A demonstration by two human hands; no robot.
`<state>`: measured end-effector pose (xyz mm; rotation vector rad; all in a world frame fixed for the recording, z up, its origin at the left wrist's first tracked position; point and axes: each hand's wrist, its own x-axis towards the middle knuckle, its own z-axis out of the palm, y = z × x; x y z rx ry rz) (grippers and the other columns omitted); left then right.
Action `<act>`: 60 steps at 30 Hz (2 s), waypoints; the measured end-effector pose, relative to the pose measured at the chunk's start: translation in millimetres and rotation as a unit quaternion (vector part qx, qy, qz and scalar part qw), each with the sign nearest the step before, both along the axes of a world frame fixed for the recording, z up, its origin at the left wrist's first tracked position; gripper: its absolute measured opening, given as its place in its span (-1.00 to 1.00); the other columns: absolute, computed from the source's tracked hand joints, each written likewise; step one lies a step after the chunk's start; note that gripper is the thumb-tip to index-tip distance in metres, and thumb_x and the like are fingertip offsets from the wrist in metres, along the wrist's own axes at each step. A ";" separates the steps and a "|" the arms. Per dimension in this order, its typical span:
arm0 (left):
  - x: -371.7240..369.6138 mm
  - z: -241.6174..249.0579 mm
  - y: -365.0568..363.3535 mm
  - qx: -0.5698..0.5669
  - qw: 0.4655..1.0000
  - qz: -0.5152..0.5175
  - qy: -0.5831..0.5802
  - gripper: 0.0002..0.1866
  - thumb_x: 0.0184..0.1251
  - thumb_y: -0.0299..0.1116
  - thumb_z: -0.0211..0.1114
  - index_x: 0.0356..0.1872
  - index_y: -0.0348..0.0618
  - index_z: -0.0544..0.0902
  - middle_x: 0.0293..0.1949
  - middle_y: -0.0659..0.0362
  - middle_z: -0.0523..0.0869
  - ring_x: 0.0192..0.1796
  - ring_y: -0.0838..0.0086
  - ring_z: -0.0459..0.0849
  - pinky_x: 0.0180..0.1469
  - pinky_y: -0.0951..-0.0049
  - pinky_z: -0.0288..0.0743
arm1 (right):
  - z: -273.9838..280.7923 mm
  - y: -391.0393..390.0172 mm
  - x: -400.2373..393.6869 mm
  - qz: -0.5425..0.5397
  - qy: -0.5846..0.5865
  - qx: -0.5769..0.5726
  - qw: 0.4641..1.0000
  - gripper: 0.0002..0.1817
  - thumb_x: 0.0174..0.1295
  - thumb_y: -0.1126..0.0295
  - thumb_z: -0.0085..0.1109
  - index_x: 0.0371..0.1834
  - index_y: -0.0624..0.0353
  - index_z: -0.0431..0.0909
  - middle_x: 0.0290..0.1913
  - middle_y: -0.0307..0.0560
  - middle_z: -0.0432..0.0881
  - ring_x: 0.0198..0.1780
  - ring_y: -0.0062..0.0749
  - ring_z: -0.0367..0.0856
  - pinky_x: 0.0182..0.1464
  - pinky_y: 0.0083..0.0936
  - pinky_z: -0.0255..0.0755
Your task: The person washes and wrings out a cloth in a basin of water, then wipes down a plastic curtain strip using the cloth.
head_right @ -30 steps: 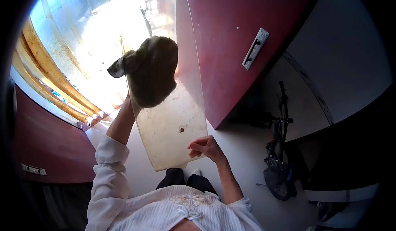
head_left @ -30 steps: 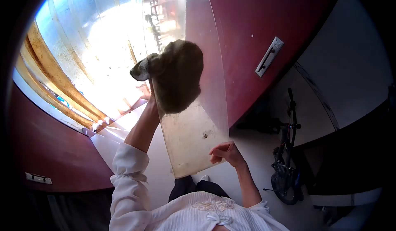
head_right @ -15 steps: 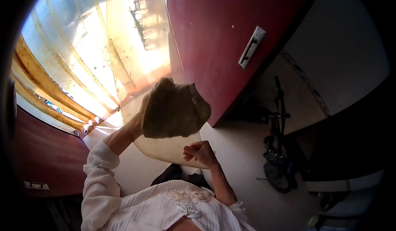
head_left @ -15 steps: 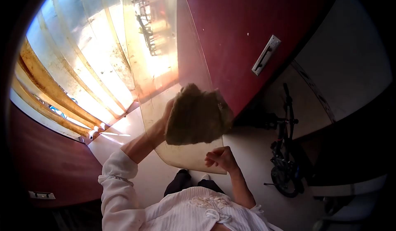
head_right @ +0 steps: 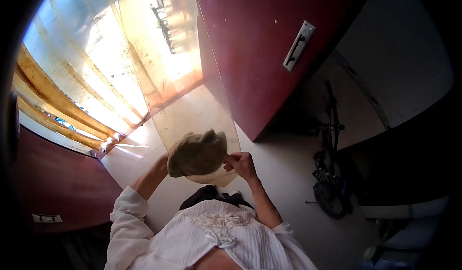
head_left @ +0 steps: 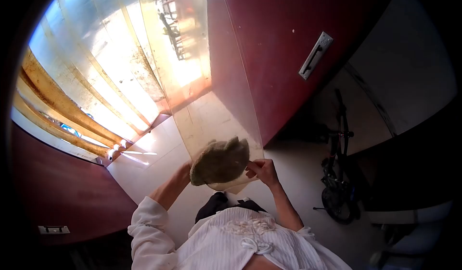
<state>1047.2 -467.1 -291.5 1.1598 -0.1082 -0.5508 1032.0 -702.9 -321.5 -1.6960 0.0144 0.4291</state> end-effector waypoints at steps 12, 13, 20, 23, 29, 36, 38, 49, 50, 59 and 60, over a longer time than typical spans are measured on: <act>-28.3 49.8 -3.8 0.464 0.767 0.085 -0.435 -0.34 0.13 -0.11 0.15 0.27 -0.10 0.26 0.21 -0.01 0.38 0.26 0.10 0.33 0.31 0.13 0.16 | -24.5 57.4 1.7 -0.040 -0.019 0.160 0.986 -0.63 0.30 0.24 0.05 0.14 0.08 0.46 -0.24 -0.04 0.66 -0.19 -0.52 0.63 -0.35 -0.54 0.44; -20.8 24.2 -20.3 0.501 0.705 0.077 -0.496 -0.31 0.04 -0.05 0.18 0.23 -0.08 0.30 0.12 -0.08 0.42 0.17 -0.03 0.37 0.23 0.07 0.20 | -40.6 54.7 -2.7 -0.027 -0.069 0.144 0.987 -0.64 0.30 0.27 0.04 0.13 0.10 0.47 -0.25 -0.05 0.66 -0.20 -0.52 0.63 -0.33 -0.54 0.45; 171.6 88.5 -17.4 0.528 0.723 0.179 -0.408 -0.56 0.19 -0.05 0.07 0.06 0.00 0.49 0.06 -0.06 0.51 0.04 -0.02 0.50 0.04 0.08 0.38 | 58.7 36.2 -9.0 0.026 0.007 0.038 0.999 -0.62 0.30 0.30 0.01 0.17 0.08 0.47 -0.63 -0.21 0.63 -0.61 -0.64 0.59 -0.59 -0.74 0.31; 264.9 114.7 3.2 0.491 0.701 0.285 -0.432 -0.44 0.22 -0.06 0.01 0.24 -0.03 0.35 0.24 -0.07 0.37 0.23 0.02 0.39 0.18 0.17 0.33 | 74.9 26.3 -7.8 0.011 -0.007 0.024 1.000 -0.64 0.30 0.29 0.03 0.15 0.06 0.49 -0.61 -0.20 0.64 -0.60 -0.65 0.59 -0.59 -0.78 0.27; 123.6 56.9 -54.7 0.490 0.669 0.084 -0.552 -0.27 0.22 -0.01 0.04 0.38 -0.10 0.14 0.42 0.00 0.09 0.46 0.10 -0.01 0.44 0.10 -0.17 | 49.8 20.3 1.4 -0.041 -0.012 0.017 0.999 -0.65 0.28 0.31 0.04 0.11 0.13 0.51 -0.61 -0.17 0.64 -0.62 -0.63 0.60 -0.59 -0.76 0.29; 16.5 21.5 -51.4 0.401 0.711 -0.023 -0.577 -0.14 -0.08 -0.19 0.21 0.40 0.14 0.15 0.26 -0.04 0.36 0.23 0.03 0.37 0.24 0.10 0.24 | -7.0 -13.6 -9.7 0.019 -0.084 -0.010 0.996 -0.69 0.23 0.24 0.13 -0.04 0.15 0.54 -0.43 -0.22 0.66 -0.41 -0.53 0.64 -0.47 -0.68 0.39; 54.3 55.6 -35.2 0.437 0.715 0.025 -0.545 -0.19 -0.08 -0.22 0.21 0.35 0.11 0.23 0.19 -0.04 0.45 0.10 0.03 0.50 0.09 0.14 0.41 | 30.5 6.6 -13.8 0.009 0.000 0.026 1.000 -0.70 0.32 0.22 0.02 -0.04 0.14 0.57 -0.60 -0.23 0.65 -0.63 -0.63 0.59 -0.59 -0.79 0.25; 169.7 108.7 -48.1 0.449 0.737 0.298 -0.409 -0.18 0.15 0.11 0.09 0.39 -0.07 0.11 0.45 -0.04 -0.15 0.48 -0.03 -0.28 0.23 -0.48 -0.38 | 50.2 -6.0 -24.4 -0.045 -0.047 0.053 0.996 -0.69 0.30 0.21 0.06 -0.08 0.20 0.59 -0.61 -0.18 0.64 -0.62 -0.62 0.58 -0.62 -0.76 0.24; 143.8 71.7 -62.8 0.448 0.752 0.204 -0.439 -0.29 0.15 0.01 0.11 0.30 -0.11 0.23 0.39 -0.11 0.05 0.45 -0.06 -0.15 0.28 -0.40 -0.33 | 40.4 -10.0 -19.1 -0.054 -0.050 0.066 0.995 -0.66 0.30 0.16 0.06 -0.04 0.16 0.58 -0.58 -0.20 0.66 -0.60 -0.66 0.59 -0.60 -0.78 0.26; -21.7 -4.8 -80.8 0.352 0.773 0.146 -0.508 -0.60 0.09 -0.27 0.16 -0.02 -0.17 0.50 0.07 -0.08 0.47 0.18 0.00 0.35 0.29 0.08 0.13 | 37.6 -27.8 -17.0 -0.068 -0.065 0.036 0.995 -0.69 0.29 0.24 0.07 -0.06 0.24 0.58 -0.59 -0.12 0.66 -0.65 -0.62 0.57 -0.64 -0.78 0.25; -4.7 7.5 -75.3 0.381 0.751 0.177 -0.509 -0.60 0.09 -0.26 0.16 -0.02 -0.16 0.51 0.08 -0.07 0.47 0.19 0.01 0.34 0.29 0.08 0.14 | 38.3 -27.2 -23.2 -0.035 -0.064 0.045 0.996 -0.69 0.30 0.23 0.06 -0.06 0.22 0.58 -0.57 -0.15 0.66 -0.62 -0.63 0.58 -0.63 -0.79 0.25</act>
